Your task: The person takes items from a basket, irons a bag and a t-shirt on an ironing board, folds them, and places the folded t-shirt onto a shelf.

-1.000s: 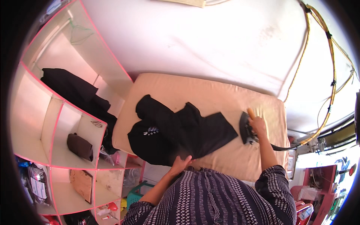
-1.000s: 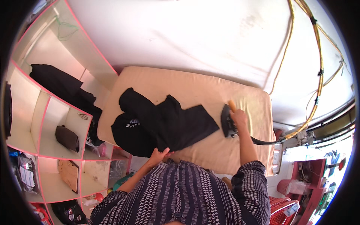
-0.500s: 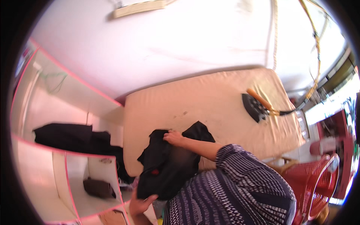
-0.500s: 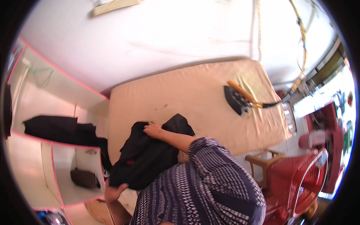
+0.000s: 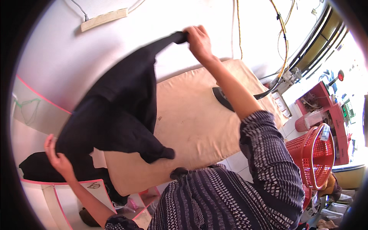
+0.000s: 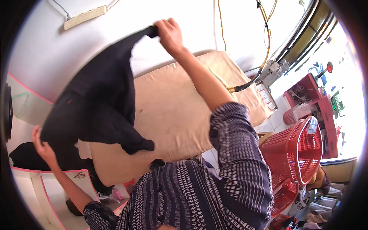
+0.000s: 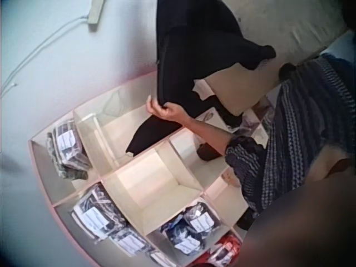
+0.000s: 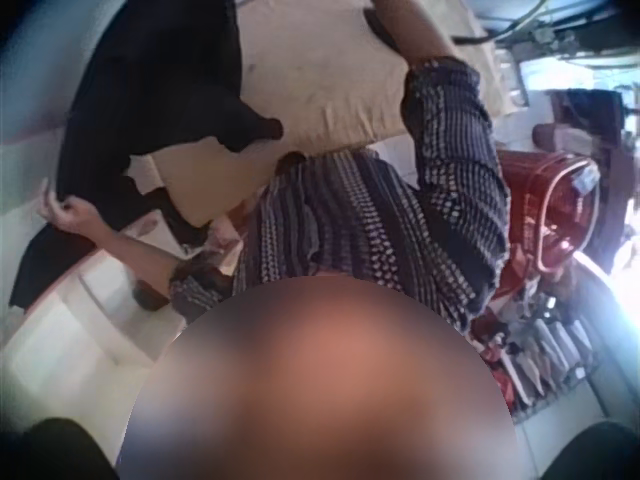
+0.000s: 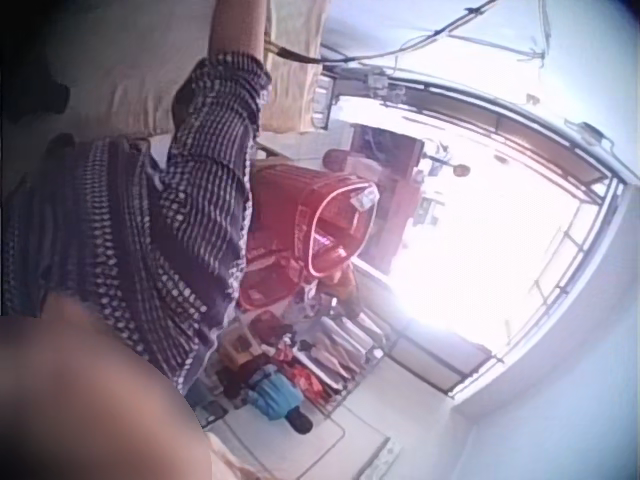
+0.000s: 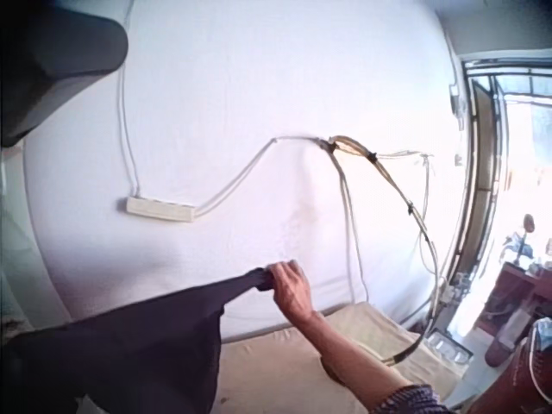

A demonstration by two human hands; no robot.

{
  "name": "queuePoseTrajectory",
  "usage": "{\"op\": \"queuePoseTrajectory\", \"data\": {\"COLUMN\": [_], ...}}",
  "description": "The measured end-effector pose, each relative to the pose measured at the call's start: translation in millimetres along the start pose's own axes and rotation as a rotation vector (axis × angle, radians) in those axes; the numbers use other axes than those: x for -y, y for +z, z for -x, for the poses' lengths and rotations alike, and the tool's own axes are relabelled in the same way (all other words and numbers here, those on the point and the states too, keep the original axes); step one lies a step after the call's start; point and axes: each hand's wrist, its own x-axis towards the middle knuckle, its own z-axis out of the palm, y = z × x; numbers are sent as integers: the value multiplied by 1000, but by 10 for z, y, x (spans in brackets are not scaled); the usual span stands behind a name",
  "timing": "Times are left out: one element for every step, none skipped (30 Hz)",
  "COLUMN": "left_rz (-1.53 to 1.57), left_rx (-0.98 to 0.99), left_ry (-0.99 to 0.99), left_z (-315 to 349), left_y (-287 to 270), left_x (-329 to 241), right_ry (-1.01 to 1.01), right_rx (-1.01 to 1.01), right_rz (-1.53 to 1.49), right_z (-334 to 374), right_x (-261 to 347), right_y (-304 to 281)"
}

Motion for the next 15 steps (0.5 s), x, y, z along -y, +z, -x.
{"op": "queuePoseTrajectory", "data": {"left_rz": [138,1,-35,-44,-21,34,2,-8,-29,134,307,459,527,590,653], "left_rx": [48,163,284,348,448,551,619,632,643,669,697,722,818,968,1117], "left_ry": [16,23,11,5,-52,-166,-209,-278,-351,-454,-550,-662,-685,-752,-818], "left_z": [253,515,743,1010,1335,1720,1962,2212,2378,2521,2600,2618,2711,2711,2703], "left_y": [325,431,557,717,901,1065,1196,1319,1416,1550,1697,1795,1942,2021,2056], "left_x": [-42,-139,-324,-459,-511,-490,-615,-754,-915,-1059,-1276,-1590,-1861,-2157,-2442], "right_ry": [-48,-80,-91,-119,-90,-52,-29,-1,192,409,633,850,924,998,1071], "right_rx": [82,150,260,318,475,592,678,769,924,877,826,768,846,926,1004], "right_rz": [58,72,73,-15,-10,2,-27,-30,-20,-43,-53,-73,-62,-55,-48], "right_z": [225,553,905,1309,1785,2107,2507,2869,3107,3311,3534,3603,3663,3600,3538], "right_x": [-154,-256,-273,-311,-320,-186,-86,22,139,189,209,238,257,355,446], "right_y": [-300,-467,-675,-853,-1090,-1254,-1426,-1573,-1694,-1722,-1750,-1741,-1706,-1621,-1556]}}
